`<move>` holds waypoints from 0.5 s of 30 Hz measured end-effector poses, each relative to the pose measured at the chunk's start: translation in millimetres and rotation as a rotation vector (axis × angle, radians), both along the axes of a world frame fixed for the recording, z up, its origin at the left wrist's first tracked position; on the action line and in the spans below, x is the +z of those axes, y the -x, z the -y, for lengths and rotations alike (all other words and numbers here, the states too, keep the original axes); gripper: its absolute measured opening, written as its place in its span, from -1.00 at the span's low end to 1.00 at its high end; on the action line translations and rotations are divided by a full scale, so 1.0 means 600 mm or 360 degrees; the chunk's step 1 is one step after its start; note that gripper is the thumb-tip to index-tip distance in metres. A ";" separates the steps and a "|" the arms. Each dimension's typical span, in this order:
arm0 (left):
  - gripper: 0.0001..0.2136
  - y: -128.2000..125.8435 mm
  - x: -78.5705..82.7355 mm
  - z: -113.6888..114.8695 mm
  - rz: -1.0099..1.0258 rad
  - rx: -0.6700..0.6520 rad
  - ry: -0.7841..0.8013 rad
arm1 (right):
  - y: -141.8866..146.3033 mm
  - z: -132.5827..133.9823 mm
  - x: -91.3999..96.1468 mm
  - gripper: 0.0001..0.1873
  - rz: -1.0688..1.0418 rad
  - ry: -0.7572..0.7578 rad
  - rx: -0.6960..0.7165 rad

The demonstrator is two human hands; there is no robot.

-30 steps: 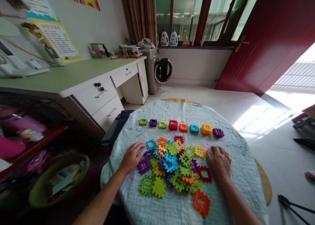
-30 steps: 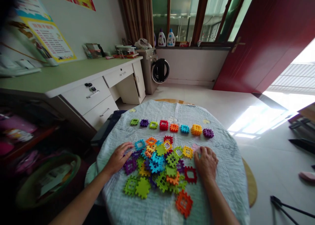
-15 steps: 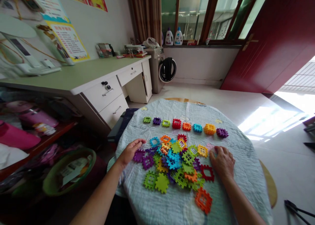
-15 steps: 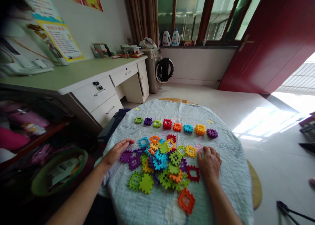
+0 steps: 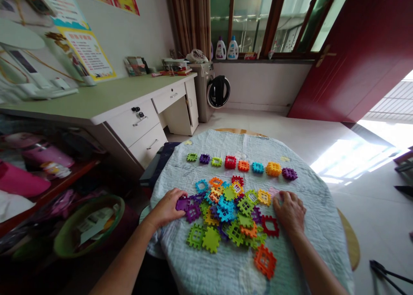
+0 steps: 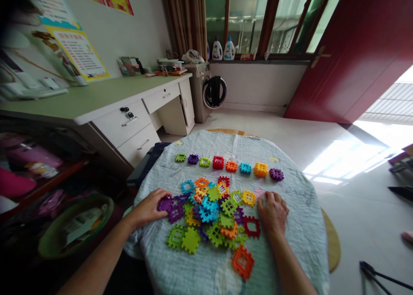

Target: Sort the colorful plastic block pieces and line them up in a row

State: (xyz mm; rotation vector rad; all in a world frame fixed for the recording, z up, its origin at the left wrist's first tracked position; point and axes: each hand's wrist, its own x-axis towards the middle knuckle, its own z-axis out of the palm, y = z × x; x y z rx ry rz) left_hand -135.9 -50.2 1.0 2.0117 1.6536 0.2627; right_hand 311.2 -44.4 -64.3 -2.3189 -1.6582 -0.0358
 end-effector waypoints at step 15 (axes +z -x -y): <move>-0.70 -0.076 0.016 0.002 0.0533 0.0144 0.0050 | 0.005 0.002 0.006 -0.69 -0.0036 -0.0043 -0.0005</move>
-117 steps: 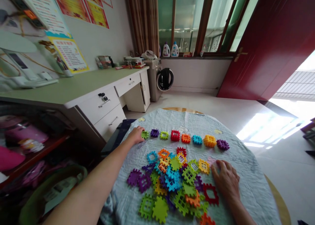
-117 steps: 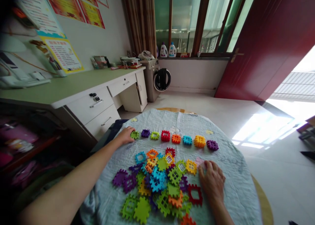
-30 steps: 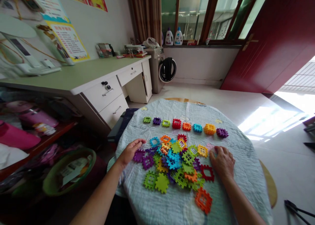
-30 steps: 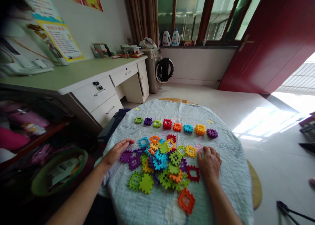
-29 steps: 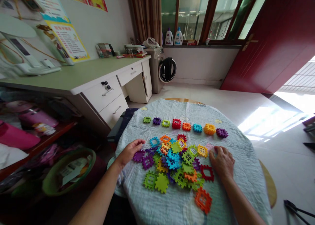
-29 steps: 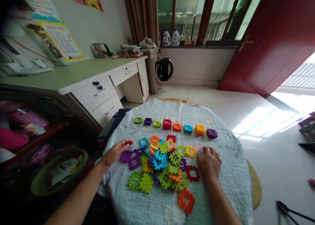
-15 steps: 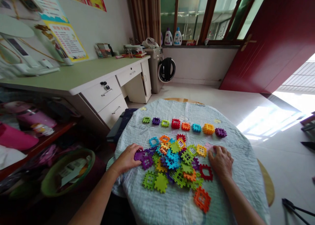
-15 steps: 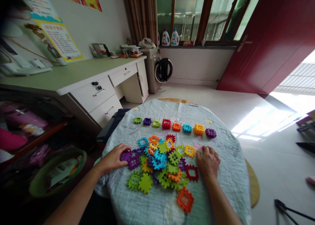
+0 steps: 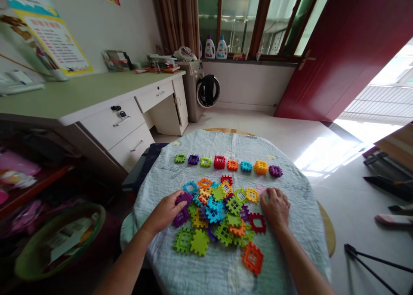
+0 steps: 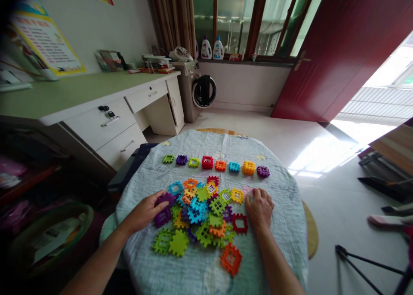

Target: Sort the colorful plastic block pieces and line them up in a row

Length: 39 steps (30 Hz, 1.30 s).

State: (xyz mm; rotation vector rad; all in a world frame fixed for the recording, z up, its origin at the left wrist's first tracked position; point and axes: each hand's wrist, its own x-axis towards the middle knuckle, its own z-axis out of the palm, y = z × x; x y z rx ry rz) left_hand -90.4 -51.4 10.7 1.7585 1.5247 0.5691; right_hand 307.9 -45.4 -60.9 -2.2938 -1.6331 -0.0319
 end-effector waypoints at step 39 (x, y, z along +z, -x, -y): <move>-0.68 0.011 -0.018 0.022 -0.0207 -0.0085 -0.0028 | -0.005 -0.001 -0.005 -0.64 0.0031 0.0036 -0.0005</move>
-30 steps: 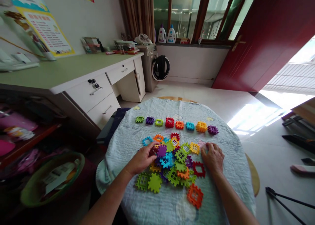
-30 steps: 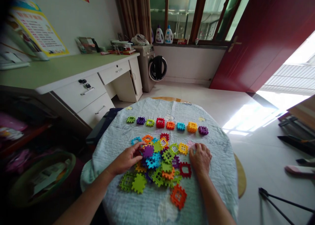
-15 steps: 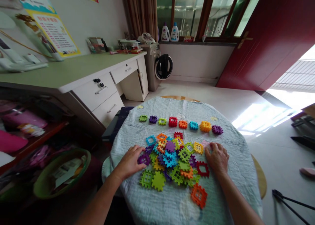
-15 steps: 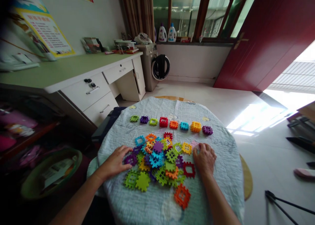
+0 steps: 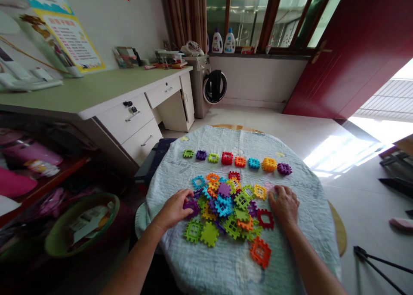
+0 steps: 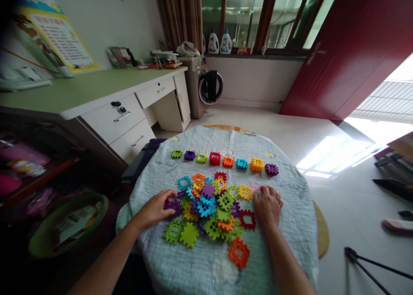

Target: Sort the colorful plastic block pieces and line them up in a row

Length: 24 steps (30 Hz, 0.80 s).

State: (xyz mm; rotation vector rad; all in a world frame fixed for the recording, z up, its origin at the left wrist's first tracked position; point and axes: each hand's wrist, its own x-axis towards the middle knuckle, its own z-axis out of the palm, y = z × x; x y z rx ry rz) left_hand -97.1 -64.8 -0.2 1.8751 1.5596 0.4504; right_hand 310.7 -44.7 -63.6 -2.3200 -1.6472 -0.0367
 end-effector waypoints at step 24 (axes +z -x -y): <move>-0.81 -0.159 0.028 -0.040 0.0610 -0.0026 -0.0259 | 0.004 0.004 0.004 -0.68 -0.0036 -0.0009 0.0008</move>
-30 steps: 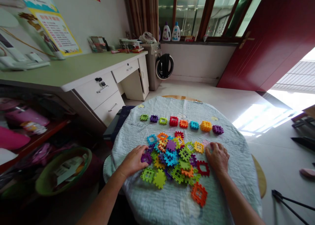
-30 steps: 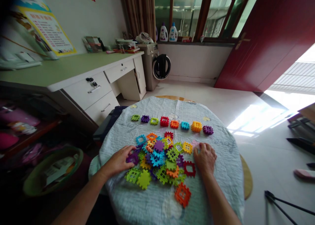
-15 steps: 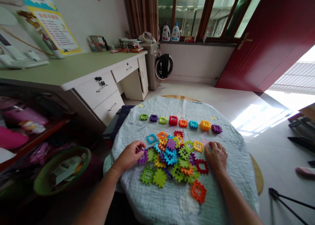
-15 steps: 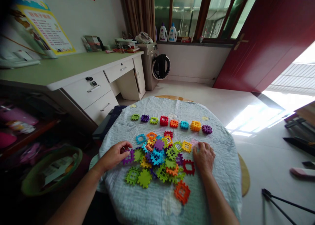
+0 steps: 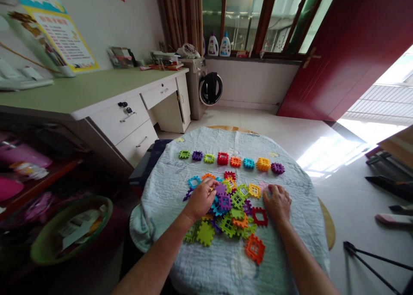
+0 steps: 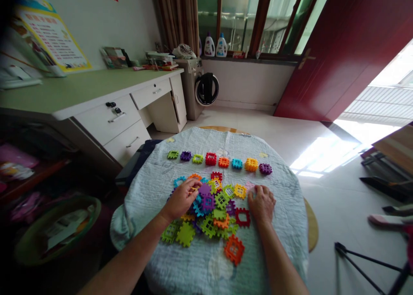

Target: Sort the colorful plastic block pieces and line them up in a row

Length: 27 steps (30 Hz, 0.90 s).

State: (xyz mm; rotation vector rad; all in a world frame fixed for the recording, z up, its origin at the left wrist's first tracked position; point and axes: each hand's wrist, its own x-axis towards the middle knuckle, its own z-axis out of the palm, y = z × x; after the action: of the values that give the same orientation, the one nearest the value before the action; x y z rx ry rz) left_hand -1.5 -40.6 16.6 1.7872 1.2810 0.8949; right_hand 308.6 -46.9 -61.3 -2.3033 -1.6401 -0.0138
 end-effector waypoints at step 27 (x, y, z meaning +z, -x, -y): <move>-0.74 0.157 -0.126 -0.059 -0.0896 0.0770 -0.0417 | 0.146 -0.003 0.083 -0.43 -0.0331 0.0385 0.1254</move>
State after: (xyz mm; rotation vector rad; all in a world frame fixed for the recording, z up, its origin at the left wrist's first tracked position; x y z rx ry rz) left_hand -95.9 -5.1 -58.8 2.0581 2.1017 0.8696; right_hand 220.7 -45.0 -11.5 -1.5680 -2.3961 0.5998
